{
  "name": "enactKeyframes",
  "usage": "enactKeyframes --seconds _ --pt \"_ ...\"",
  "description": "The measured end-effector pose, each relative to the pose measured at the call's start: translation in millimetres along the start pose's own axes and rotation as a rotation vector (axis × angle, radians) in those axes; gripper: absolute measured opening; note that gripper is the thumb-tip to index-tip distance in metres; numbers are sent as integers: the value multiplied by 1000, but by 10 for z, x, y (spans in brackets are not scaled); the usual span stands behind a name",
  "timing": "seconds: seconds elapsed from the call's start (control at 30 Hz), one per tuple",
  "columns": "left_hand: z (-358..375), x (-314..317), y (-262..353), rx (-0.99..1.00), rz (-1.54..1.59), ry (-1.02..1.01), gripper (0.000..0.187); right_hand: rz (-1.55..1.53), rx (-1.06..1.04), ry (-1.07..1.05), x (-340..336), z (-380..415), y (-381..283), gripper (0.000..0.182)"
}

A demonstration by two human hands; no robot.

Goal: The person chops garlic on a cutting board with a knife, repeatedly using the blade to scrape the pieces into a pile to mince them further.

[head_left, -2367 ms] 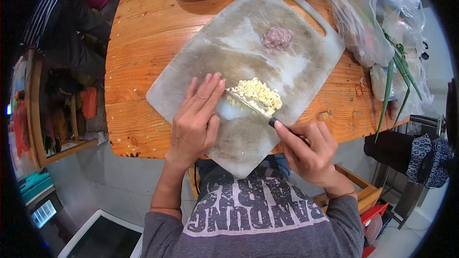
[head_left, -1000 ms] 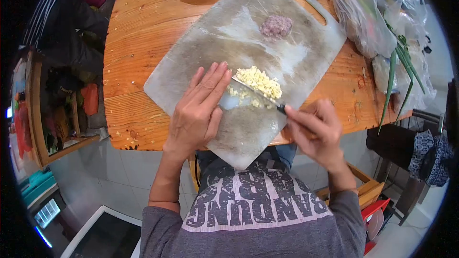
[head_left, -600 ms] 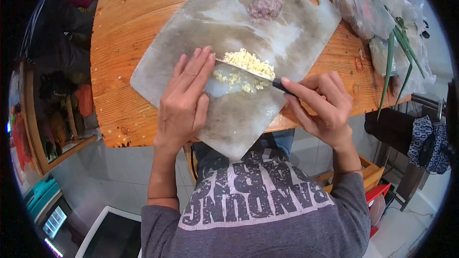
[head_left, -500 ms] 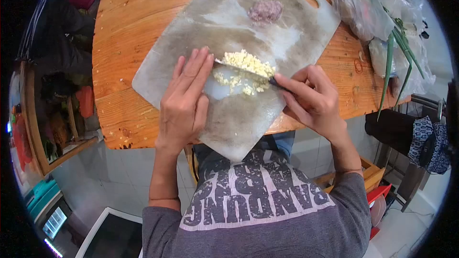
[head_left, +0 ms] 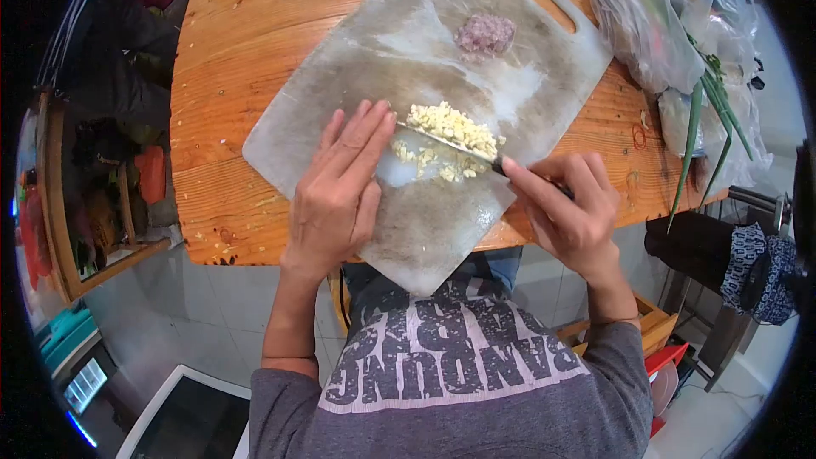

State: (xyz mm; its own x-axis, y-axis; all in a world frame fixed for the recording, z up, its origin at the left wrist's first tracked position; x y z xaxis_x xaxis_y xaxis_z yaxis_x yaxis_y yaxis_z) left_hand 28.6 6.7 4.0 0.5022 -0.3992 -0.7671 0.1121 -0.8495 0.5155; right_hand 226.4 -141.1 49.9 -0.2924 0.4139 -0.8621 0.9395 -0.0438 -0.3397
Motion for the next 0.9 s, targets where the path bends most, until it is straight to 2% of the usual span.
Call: enactKeyframes --seconds 0.03,0.3,0.43,0.77,0.9 --pt "-9 4 -13 5 -5 10 66 -63 79 -24 110 3 99 45" --pt "-37 1 -3 30 27 13 66 41 5 4 -145 38 -117 47" --pt "-17 -9 3 69 47 -18 66 -63 239 -103 42 263 -121 48" --pt "-16 12 16 37 30 -6 65 52 48 60 -25 73 25 56" --pt "-52 0 -5 35 6 10 65 30 106 -9 75 -13 154 52"
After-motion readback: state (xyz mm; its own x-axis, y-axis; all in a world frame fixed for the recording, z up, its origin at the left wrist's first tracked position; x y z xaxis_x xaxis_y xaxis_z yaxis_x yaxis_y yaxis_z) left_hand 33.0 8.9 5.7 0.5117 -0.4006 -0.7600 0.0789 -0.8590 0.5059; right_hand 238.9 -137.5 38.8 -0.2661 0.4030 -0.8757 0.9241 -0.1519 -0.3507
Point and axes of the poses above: each hand's wrist, its own z-axis away from the middle knuckle, its own x-axis out of the palm, y = z × x, the point moved 4 cm from there along -z, towards the middle knuckle, and after that the axes turned 11 degrees about x, right-handed, at the moved point
